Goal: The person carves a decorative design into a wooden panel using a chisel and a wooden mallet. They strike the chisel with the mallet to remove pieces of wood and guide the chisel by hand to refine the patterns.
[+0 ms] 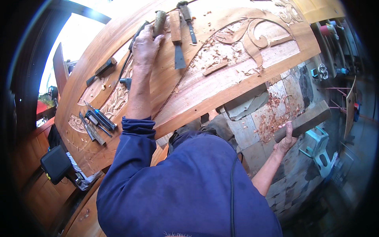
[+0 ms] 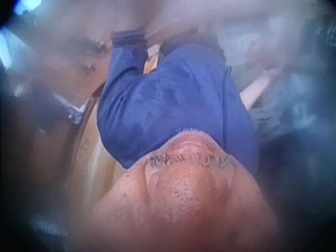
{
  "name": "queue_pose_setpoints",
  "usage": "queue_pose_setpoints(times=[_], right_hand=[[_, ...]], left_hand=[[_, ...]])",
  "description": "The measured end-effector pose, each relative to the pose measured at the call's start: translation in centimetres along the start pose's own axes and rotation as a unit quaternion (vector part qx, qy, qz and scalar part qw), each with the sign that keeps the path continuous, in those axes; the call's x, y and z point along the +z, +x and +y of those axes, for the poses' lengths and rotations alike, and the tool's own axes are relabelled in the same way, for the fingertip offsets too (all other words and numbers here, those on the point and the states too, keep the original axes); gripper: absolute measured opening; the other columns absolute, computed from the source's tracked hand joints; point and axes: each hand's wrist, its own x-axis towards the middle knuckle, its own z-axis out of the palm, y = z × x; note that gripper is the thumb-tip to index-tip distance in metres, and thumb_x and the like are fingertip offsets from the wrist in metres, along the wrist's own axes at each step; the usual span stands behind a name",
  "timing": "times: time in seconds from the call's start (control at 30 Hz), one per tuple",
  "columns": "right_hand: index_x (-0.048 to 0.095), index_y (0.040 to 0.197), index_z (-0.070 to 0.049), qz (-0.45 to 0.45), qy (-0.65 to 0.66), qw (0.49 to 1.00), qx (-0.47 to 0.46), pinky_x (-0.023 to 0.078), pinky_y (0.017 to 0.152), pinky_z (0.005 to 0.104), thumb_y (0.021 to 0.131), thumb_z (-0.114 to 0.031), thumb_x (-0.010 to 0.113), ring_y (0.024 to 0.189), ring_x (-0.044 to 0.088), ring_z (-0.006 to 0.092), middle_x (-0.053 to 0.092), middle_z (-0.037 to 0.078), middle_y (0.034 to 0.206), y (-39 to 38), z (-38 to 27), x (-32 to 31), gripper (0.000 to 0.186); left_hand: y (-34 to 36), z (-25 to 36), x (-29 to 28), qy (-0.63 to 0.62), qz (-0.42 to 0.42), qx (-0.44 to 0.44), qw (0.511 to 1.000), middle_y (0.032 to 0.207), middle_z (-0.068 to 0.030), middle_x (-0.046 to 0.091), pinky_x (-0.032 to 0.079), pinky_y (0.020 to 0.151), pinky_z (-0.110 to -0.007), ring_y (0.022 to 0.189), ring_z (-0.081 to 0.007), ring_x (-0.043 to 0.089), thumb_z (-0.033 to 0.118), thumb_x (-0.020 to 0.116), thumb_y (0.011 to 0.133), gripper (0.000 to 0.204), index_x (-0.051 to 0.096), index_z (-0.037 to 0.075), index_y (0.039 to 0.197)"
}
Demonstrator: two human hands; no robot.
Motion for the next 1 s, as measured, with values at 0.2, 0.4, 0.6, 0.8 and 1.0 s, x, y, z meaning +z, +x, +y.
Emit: queue_pose_setpoints(times=[0.2, 0.4, 0.6, 0.8, 1.0], right_hand=[[0.071, 0.117, -0.002, -0.008, -0.022, 1.000, -0.002, 0.059, 0.073, 0.0340, 0.095, -0.018, 0.082, 0.085, 0.067, 0.0151, 0.069, 0.006, 0.099, 0.6, -0.4, -0.6, 0.029], [0.066, 0.122, -0.001, -0.090, 0.062, 0.991, 0.077, 0.059, 0.078, 0.0336, 0.097, -0.025, 0.082, 0.090, 0.067, 0.0177, 0.067, 0.007, 0.105, 3.5, -1.1, 1.1, 0.038], [0.064, 0.126, 0.000, -0.130, 0.073, 0.985, 0.091, 0.060, 0.082, 0.0342, 0.093, -0.031, 0.087, 0.093, 0.067, 0.0189, 0.067, 0.008, 0.106, 4.6, -1.2, 2.3, 0.051], [0.066, 0.116, -0.001, -0.161, 0.058, 0.972, 0.161, 0.058, 0.076, 0.0329, 0.090, -0.035, 0.090, 0.083, 0.069, 0.0192, 0.068, 0.007, 0.095, 3.2, -0.2, 2.2, 0.049], [0.064, 0.119, -0.003, -0.100, -0.009, 0.992, 0.079, 0.058, 0.074, 0.0349, 0.093, -0.025, 0.087, 0.082, 0.067, 0.0173, 0.066, 0.006, 0.094, -1.4, 0.5, 0.8, 0.041]], left_hand=[[1.8, -1.3, 0.0, -0.252, -0.129, -0.197, 0.939, 0.099, -0.0156, 0.079, 0.062, 0.082, -0.042, 0.084, -0.0275, 0.077, 0.031, 0.073, 0.097, 0.041, 0.073, 0.002, 0.126], [-1.1, 3.6, -4.2, -0.604, -0.108, -0.254, 0.748, 0.096, -0.0079, 0.070, 0.050, 0.062, -0.027, 0.073, -0.0141, 0.064, 0.026, 0.061, 0.105, 0.035, 0.059, 0.001, 0.130], [-7.4, 19.4, -0.6, -0.470, -0.150, -0.036, 0.869, 0.099, -0.0130, 0.080, 0.062, 0.074, -0.031, 0.091, -0.0161, 0.077, 0.028, 0.080, 0.102, 0.033, 0.071, 0.005, 0.125], [-11.2, 27.2, 3.9, -0.290, -0.311, 0.237, 0.874, 0.098, -0.0077, 0.068, 0.058, 0.066, -0.041, 0.085, -0.0262, 0.073, 0.071, 0.080, 0.086, 0.065, 0.072, 0.019, 0.125], [-10.7, 25.8, 6.5, -0.300, -0.365, 0.358, 0.806, 0.090, -0.0096, 0.068, 0.056, 0.064, -0.046, 0.084, -0.0330, 0.073, 0.070, 0.084, 0.081, 0.061, 0.068, 0.015, 0.102]])
